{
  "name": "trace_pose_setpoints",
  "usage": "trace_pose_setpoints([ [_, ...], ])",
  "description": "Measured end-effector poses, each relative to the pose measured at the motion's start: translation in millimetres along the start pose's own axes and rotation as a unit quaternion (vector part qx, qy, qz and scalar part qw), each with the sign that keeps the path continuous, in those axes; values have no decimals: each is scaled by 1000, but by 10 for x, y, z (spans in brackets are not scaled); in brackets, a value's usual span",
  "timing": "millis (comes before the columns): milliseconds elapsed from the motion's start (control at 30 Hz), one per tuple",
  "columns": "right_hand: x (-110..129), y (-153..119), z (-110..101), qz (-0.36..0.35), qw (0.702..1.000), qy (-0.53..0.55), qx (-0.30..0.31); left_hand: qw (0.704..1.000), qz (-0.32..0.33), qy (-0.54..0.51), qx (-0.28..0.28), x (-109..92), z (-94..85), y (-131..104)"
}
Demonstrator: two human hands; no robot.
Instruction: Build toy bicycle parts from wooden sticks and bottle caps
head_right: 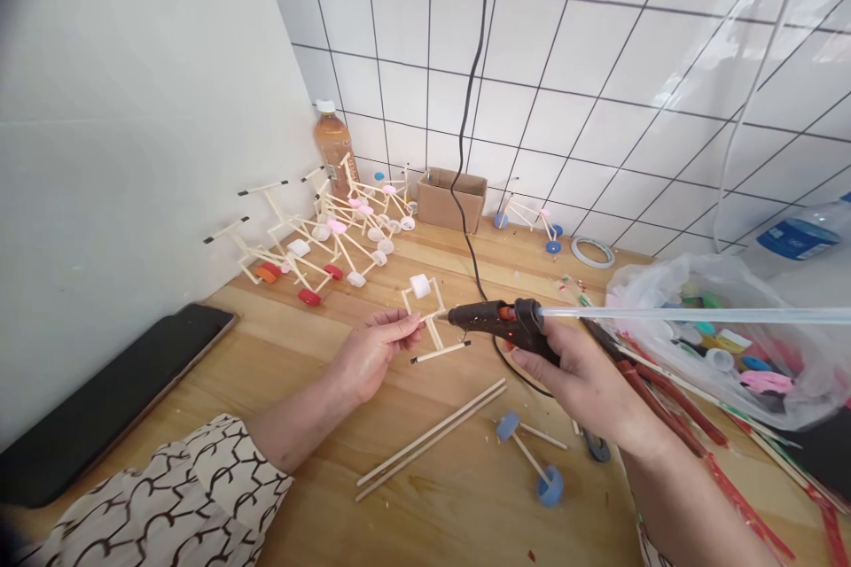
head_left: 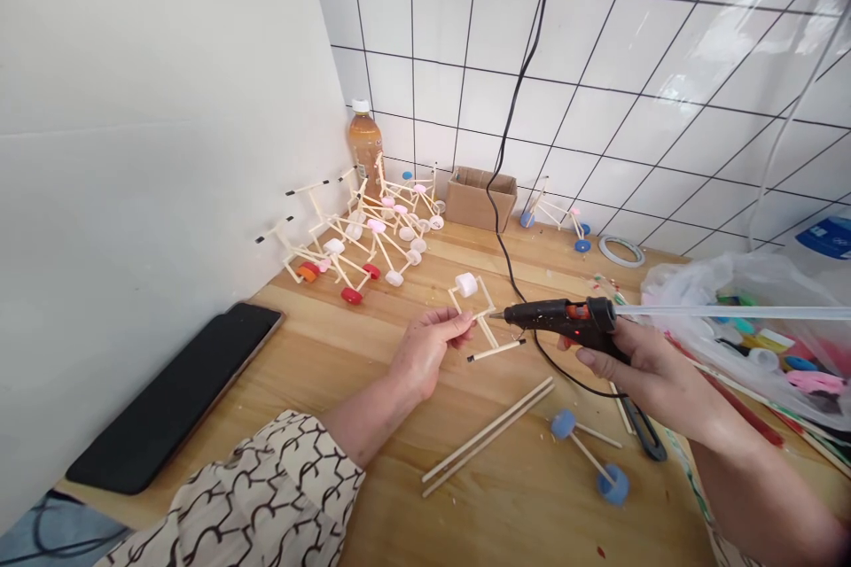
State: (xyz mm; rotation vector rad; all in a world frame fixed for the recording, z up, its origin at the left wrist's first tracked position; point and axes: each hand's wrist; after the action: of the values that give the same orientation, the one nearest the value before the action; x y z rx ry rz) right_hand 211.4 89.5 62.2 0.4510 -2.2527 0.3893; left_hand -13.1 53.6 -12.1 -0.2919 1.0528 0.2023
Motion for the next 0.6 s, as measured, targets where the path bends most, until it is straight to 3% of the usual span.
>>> trace_pose_setpoints([
  [267, -250, 178, -200, 54, 980, 192, 29, 999, 3, -24, -32, -1, -20, 46],
  [400, -367, 366, -332, 132, 949, 286, -7, 998, 4, -37, -49, -4, -19, 61],
  [600, -432, 728, -432, 171, 951, 253, -52, 998, 0, -40, -51, -39, 2, 43],
])
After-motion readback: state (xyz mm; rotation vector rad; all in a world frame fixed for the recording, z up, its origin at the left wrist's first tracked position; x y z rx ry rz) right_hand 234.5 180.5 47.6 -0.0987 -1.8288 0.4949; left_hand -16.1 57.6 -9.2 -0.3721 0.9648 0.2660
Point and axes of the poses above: each hand's wrist, its own y-axis towards the middle knuckle, its own z-axis out of the palm, x = y × z, and after that the axes turned 11 degrees about z, right-handed
